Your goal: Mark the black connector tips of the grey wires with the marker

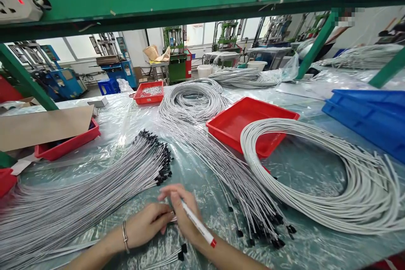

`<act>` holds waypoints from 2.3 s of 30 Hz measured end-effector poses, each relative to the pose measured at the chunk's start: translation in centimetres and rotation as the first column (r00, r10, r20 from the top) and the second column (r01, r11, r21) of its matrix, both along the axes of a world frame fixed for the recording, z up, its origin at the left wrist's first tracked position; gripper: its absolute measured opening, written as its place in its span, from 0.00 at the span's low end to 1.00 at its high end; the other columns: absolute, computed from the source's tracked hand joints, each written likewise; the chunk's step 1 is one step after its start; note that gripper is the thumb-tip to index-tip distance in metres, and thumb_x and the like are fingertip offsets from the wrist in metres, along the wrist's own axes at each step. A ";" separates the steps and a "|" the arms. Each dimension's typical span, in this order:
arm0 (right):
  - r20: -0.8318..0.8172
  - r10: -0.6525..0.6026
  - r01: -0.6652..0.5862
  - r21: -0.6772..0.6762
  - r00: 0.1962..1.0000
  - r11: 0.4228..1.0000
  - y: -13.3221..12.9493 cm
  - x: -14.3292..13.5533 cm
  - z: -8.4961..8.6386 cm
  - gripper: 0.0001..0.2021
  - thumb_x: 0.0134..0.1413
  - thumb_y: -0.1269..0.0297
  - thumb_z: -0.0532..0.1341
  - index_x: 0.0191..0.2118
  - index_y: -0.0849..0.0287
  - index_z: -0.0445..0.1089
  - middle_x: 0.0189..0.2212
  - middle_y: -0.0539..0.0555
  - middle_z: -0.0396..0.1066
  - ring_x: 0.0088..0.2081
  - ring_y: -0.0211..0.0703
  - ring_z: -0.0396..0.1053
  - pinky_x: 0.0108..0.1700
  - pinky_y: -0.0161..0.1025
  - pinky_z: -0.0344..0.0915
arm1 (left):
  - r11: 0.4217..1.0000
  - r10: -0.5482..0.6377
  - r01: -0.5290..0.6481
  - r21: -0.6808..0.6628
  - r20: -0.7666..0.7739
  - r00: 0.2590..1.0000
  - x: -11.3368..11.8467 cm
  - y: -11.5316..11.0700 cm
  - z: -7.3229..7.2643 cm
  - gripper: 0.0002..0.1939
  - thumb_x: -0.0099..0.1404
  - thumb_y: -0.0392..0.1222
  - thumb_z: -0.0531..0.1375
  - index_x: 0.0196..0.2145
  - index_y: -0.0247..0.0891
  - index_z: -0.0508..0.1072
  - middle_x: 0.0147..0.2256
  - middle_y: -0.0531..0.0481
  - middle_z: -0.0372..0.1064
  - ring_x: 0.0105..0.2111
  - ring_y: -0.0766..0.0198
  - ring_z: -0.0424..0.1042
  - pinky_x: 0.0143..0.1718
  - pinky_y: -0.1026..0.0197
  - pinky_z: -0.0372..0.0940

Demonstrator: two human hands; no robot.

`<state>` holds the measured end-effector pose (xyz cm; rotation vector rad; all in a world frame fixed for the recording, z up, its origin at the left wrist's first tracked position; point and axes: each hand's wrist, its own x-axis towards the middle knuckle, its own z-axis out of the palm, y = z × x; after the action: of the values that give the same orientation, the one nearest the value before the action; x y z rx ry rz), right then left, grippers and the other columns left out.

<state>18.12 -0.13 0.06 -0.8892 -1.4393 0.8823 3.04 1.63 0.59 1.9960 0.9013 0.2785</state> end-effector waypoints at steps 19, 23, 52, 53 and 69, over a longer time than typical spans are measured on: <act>0.318 0.417 -0.214 -0.516 0.851 0.829 0.4 3.2 0.9 0.25 0.59 0.44 0.48 0.23 0.62 0.57 0.14 0.49 0.59 0.18 0.32 0.55 0.25 0.32 0.53 | 0.929 0.114 -0.044 -0.366 0.173 0.978 -1.7 0.8 1.0 0.19 0.67 0.52 0.51 0.34 0.30 0.67 0.33 0.47 0.72 0.18 0.73 0.67 0.22 0.70 0.60; 0.328 0.411 -0.205 -0.513 0.850 0.833 0.3 3.2 1.1 0.23 0.60 0.48 0.50 0.22 0.62 0.58 0.14 0.48 0.58 0.18 0.31 0.55 0.24 0.32 0.52 | 0.945 0.128 -0.067 -0.319 0.175 0.976 -1.4 0.6 0.8 0.19 0.68 0.52 0.51 0.34 0.30 0.69 0.32 0.47 0.71 0.24 0.70 0.71 0.21 0.72 0.58; 0.519 0.222 0.015 -0.412 0.826 0.911 0.3 3.3 0.5 0.23 0.58 0.48 0.50 0.22 0.62 0.59 0.16 0.50 0.57 0.20 0.34 0.54 0.24 0.34 0.52 | 0.939 0.063 -0.010 -0.344 0.143 0.988 -1.2 1.1 -0.2 0.19 0.68 0.47 0.49 0.29 0.30 0.69 0.18 0.53 0.60 0.17 0.74 0.54 0.21 0.69 0.52; 0.525 0.164 0.062 -0.387 0.835 0.920 0.4 3.5 0.5 0.22 0.59 0.48 0.51 0.24 0.62 0.62 0.16 0.49 0.58 0.20 0.34 0.56 0.25 0.34 0.53 | 0.937 0.068 -0.017 -0.349 0.134 0.989 -1.2 1.2 -0.4 0.19 0.68 0.47 0.49 0.30 0.29 0.70 0.18 0.53 0.60 0.17 0.73 0.54 0.21 0.69 0.51; 0.085 0.071 -0.033 -0.384 0.994 0.923 -0.6 3.9 0.3 0.14 0.58 0.59 0.56 0.25 0.61 0.65 0.21 0.52 0.62 0.22 0.35 0.59 0.24 0.34 0.57 | 0.952 0.061 -0.086 -0.295 -0.095 0.994 -1.0 1.8 -1.2 0.19 0.68 0.45 0.49 0.31 0.30 0.73 0.18 0.52 0.63 0.17 0.72 0.57 0.22 0.68 0.51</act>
<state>22.02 -0.75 0.31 -1.2031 -1.4014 1.2003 2.03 3.43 -0.59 1.7069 1.0097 0.0918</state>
